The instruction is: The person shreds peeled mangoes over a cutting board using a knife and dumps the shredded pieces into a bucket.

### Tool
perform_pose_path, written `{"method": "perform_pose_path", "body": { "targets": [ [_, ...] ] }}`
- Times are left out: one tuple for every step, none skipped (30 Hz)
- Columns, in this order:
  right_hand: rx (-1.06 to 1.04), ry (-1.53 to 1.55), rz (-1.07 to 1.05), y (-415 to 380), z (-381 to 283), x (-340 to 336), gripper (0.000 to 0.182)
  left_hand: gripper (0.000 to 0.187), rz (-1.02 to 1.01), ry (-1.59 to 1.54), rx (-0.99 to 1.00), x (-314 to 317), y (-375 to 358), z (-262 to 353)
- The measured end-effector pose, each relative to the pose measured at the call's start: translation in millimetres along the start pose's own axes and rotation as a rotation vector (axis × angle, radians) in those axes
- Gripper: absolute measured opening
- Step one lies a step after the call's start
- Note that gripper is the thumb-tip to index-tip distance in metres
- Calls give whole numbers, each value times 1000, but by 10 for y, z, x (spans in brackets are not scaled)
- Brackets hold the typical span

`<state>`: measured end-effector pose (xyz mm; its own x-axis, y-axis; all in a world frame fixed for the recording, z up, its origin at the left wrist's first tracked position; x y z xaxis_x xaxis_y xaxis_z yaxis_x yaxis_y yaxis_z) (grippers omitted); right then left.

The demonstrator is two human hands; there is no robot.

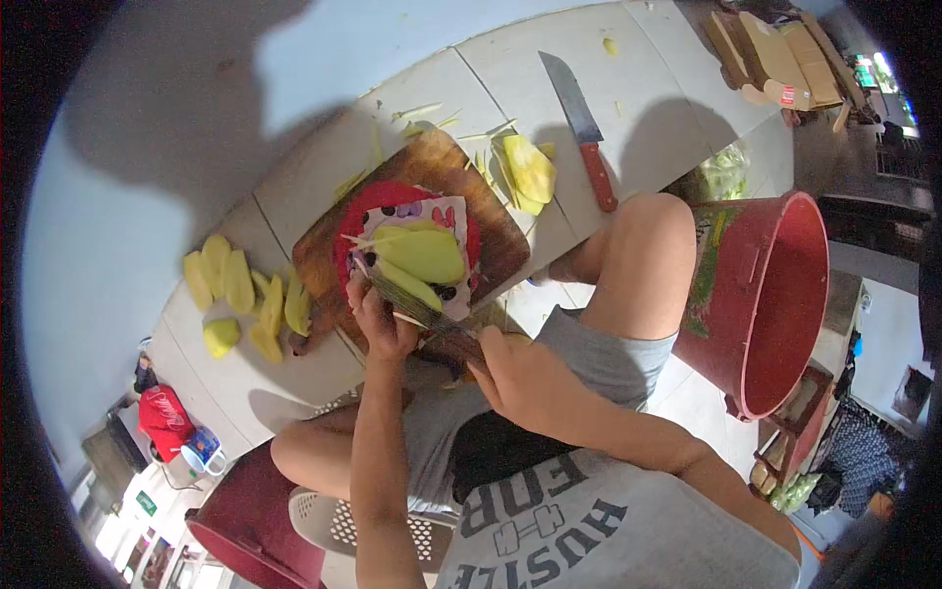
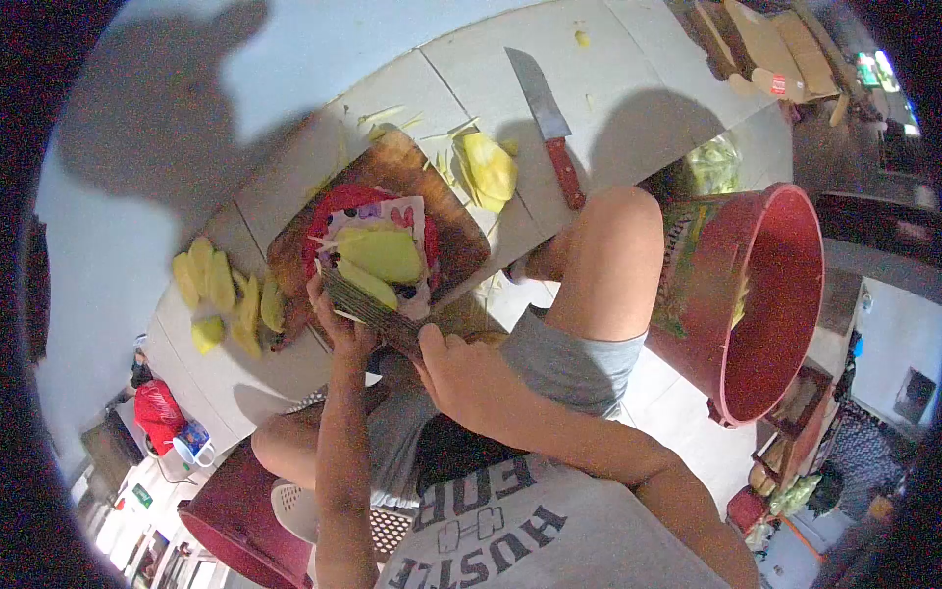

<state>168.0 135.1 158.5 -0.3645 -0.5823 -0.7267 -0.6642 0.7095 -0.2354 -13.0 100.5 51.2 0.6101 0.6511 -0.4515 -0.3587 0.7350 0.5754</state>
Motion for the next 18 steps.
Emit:
{"method": "perform_pose_path", "body": {
  "targets": [
    [7, 32, -16, 23, 12, 16, 28, 45, -9, 10, -6, 11, 0, -13],
    [14, 65, -32, 53, 26, 39, 28, 45, -7, 12, -9, 22, -5, -20],
    [15, 67, -38, 94, 56, 100, 28, 38, 32, -43, -18, -4, 23, 14],
    [24, 46, -27, 152, 118, 187, 28, 32, 71, -96, -27, -38, 37, 31],
    [34, 24, -15, 192, 182, 273, 29, 32, 69, -94, -31, -53, 32, 33],
    [35, 24, -16, 217, 238, 381, 29, 29, 44, -46, -10, -48, 41, 56],
    [67, 29, -32, 264, 307, 484, 29, 26, 22, 1, 18, -32, 84, 80],
    [84, 26, -48, 331, 384, 525, 29, 26, 40, 6, 28, -4, 148, 79],
    [61, 25, -49, 409, 385, 492, 29, 25, 45, 31, 44, 2, 184, 81],
    [73, 28, -58, 366, 380, 480, 29, 23, 22, 45, 45, -28, 135, 138],
    [82, 27, -59, 327, 376, 469, 29, 23, 12, 48, 44, -57, 93, 153],
    [70, 73, -41, 325, 382, 442, 29, 24, 28, 36, 48, -28, 119, 113],
    [68, 70, -39, 303, 391, 424, 29, 25, 33, 21, 40, -21, 99, 89],
    [58, 84, -16, 250, 371, 394, 30, 25, 31, 23, 34, -43, 49, 74],
    [42, 94, 10, 225, 345, 343, 30, 25, -4, 34, 14, -28, 44, 34],
    [35, 93, 6, 195, 279, 257, 30, 26, -38, 45, -6, -10, 42, -4],
    [11, 142, 26, 151, 176, 112, 29, 26, -31, 50, -7, 3, 37, -12],
    [-11, 191, 47, 110, 96, -8, 28, 27, 15, 3, -8, 3, 36, -9]
  ]
}}
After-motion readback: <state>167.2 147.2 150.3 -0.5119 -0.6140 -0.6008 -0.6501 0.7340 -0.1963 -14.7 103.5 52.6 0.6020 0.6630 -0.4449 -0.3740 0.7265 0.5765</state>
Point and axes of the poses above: each hand's wrist, its own y-axis towards the middle knuckle, its own x-axis out of the palm, z = x × y, the point moved 8 cm from there along y, towards the middle knuckle, and after that the axes turned 4 degrees about z, right-handed, at the moved point
